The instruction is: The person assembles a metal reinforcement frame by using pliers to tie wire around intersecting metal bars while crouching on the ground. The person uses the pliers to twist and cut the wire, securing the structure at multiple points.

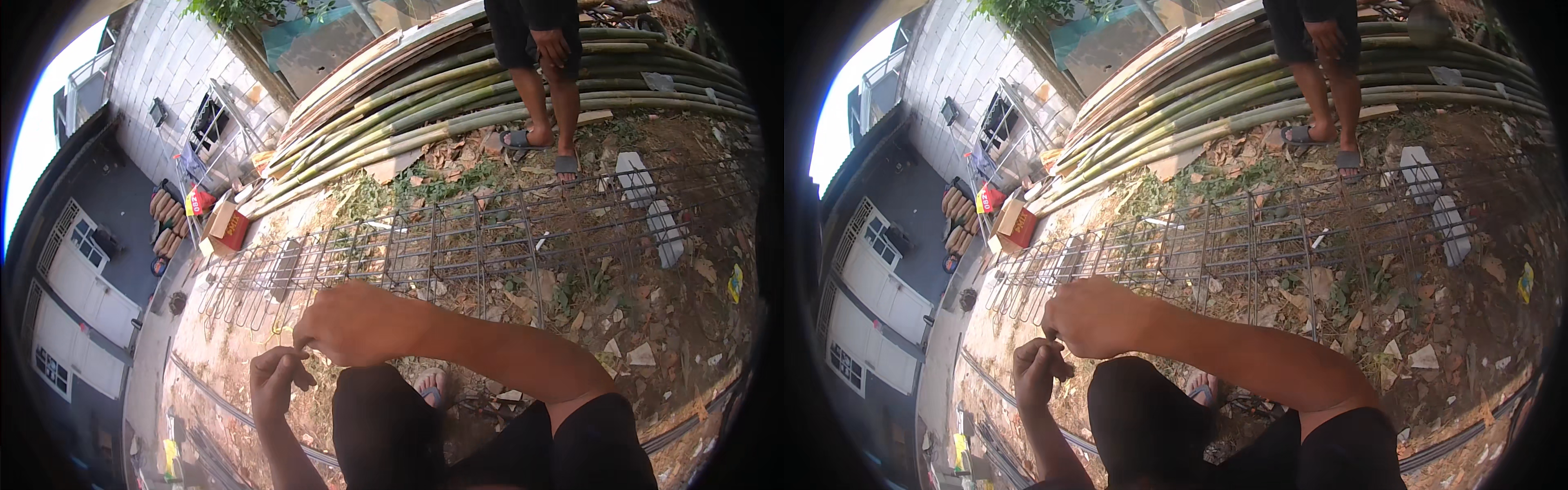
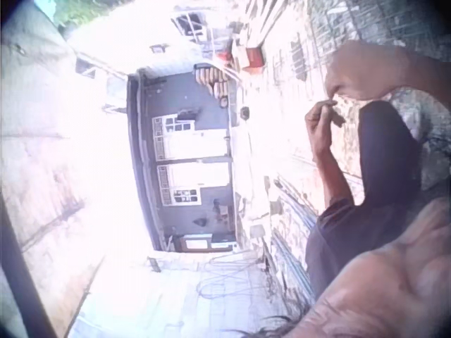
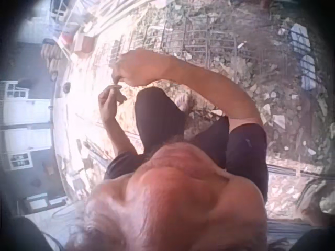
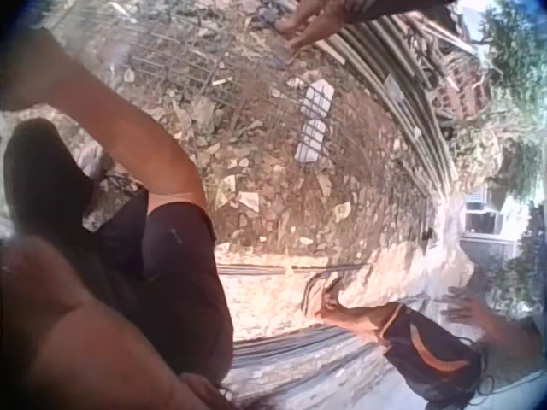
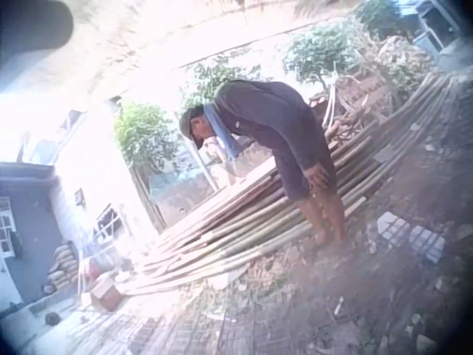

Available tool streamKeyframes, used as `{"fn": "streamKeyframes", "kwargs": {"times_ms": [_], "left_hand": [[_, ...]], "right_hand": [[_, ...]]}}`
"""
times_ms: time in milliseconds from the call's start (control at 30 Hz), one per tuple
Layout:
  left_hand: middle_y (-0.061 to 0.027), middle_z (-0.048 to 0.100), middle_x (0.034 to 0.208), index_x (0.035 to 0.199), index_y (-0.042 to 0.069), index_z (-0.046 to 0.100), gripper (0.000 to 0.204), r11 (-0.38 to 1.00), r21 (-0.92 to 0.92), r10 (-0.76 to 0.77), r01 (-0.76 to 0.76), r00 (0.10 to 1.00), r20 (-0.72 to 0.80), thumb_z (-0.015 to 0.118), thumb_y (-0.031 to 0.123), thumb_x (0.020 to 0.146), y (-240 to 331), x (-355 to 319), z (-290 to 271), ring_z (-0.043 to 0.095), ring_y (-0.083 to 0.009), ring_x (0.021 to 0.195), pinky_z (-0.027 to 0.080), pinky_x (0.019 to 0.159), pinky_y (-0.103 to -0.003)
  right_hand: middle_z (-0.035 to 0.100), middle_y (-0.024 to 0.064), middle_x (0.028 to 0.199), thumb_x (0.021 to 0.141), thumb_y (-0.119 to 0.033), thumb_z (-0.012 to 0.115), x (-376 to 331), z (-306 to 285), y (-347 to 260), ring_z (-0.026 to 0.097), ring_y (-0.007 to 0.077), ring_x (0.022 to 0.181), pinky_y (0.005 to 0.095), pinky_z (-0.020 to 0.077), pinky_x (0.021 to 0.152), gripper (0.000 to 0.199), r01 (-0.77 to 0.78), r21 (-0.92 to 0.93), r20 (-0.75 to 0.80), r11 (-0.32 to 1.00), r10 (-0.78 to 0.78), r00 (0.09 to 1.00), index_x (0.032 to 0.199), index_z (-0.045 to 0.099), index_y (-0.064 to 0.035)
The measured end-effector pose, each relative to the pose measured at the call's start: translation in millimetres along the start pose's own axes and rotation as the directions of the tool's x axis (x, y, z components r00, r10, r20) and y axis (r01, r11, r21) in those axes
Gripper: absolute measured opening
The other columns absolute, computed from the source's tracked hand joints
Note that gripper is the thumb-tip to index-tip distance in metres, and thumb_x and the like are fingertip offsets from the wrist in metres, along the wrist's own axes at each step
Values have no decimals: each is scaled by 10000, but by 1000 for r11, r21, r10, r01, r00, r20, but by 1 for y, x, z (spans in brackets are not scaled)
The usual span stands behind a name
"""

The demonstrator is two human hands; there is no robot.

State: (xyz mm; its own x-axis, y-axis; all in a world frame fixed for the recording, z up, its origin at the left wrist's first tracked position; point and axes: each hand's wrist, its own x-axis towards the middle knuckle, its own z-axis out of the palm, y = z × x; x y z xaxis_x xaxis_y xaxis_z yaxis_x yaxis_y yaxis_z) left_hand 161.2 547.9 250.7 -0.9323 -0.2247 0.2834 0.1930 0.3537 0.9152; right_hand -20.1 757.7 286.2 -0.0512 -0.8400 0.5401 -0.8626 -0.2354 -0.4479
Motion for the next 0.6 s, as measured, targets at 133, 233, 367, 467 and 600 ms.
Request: {"fn": "streamKeyframes", "kwargs": {"times_ms": [133,233,367,467,600], "left_hand": [[-150,721,1009,1605,-11,256,816,978,149,-173,148,970,172,649,408,1026,-18,63,-39,719,-191,773,586,681,-304],[-131,734,998,1631,14,160,890,841,393,-326,372,928,-182,678,381,1007,-45,159,-95,716,-175,751,584,636,-305],[-128,753,872,1561,-31,213,854,635,499,-363,590,798,-481,747,236,951,-75,258,-174,706,-191,632,537,490,-315],[-137,739,761,1412,-53,316,716,499,611,-344,614,788,-511,772,202,923,-79,301,-191,694,-208,554,515,431,-330],[-101,765,956,1516,19,428,636,623,642,-408,446,886,-219,681,292,1000,-68,310,-108,684,-139,664,554,570,-307]], "right_hand": [[762,157,941,880,-121,579,-18,-12,0,729,364,891,487,576,827,313,-183,-220,-36,958,179,983,1115,786,-119],[742,177,869,880,-126,588,-29,-10,-7,723,369,837,500,572,773,302,-189,-318,8,929,202,979,1125,764,-104],[718,175,798,866,-110,597,-38,0,-13,718,367,814,506,564,742,303,-223,-333,70,916,259,963,1135,735,-98],[717,170,791,851,-97,599,-43,0,-5,721,361,804,504,564,738,311,-231,-317,71,920,266,961,1128,741,-103],[730,177,811,833,-98,606,-45,-12,18,732,348,802,489,573,750,304,-257,-309,-97,916,238,966,1090,767,-108]]}}
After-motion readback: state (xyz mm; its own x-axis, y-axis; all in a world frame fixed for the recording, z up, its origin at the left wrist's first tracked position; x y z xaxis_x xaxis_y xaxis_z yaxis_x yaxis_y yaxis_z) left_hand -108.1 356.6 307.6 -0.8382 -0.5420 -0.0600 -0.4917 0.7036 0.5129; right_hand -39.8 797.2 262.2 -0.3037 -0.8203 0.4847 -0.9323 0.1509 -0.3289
